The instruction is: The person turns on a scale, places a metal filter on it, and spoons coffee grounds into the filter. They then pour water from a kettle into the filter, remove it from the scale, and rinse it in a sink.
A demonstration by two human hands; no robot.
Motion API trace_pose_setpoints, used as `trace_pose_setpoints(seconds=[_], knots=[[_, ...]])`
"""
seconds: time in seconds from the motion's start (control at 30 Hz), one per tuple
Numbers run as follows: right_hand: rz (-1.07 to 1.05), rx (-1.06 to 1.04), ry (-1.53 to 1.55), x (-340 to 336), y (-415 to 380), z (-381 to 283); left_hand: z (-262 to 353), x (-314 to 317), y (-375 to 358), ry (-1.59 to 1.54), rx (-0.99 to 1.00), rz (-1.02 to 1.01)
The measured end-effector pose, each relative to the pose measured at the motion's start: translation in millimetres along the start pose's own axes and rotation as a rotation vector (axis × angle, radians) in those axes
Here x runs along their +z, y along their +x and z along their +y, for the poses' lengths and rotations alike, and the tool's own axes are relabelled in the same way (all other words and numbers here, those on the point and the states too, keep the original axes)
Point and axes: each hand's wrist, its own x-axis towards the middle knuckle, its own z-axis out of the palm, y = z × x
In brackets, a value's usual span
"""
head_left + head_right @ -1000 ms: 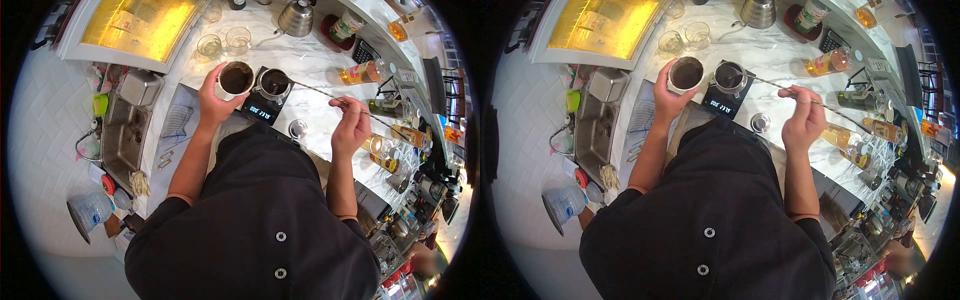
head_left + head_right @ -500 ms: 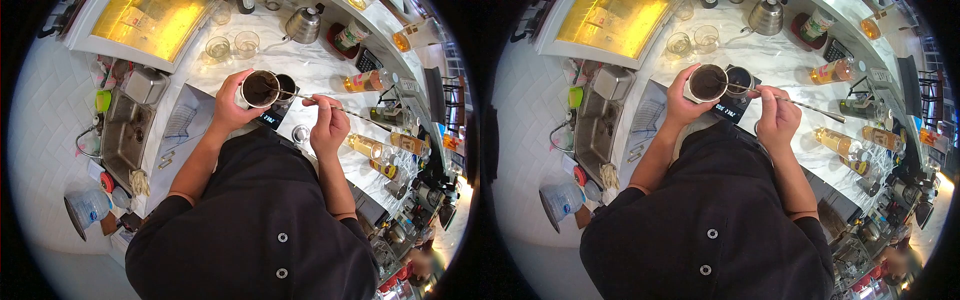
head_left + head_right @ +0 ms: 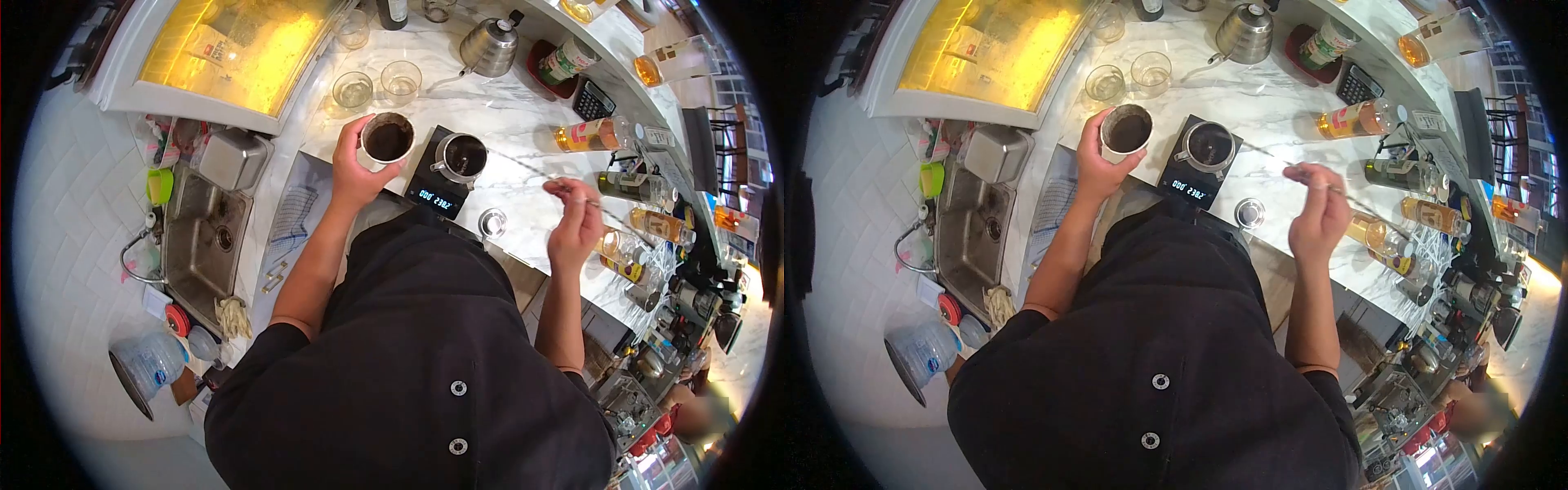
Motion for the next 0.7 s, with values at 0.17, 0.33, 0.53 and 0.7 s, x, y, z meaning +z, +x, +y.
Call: trace_pose_setpoints(seconds=[0.17, 0.33, 0.53, 0.7], knots=[[-0.071, -0.105, -0.297, 12.1, -9.2, -7.6, -19.0, -2.7, 11.4, -0.040, -0.057, -0.079], [-0.006, -0.064, -0.302, 15.1, -9.8, -13.0, -27.4, 1.1, 20.5, -0.091, -0.045, -0.100], [0.232, 0.009, 0.076, 51.3, 12.3, -25.6, -18.4, -6.9, 27.8, -0.078, -0.012, -0.192], [-0.112, -0.061, -0.100, 108.1, 54.3, -37.3, -8.1, -15.5, 38.7, -0.066, -0.002, -0.229]])
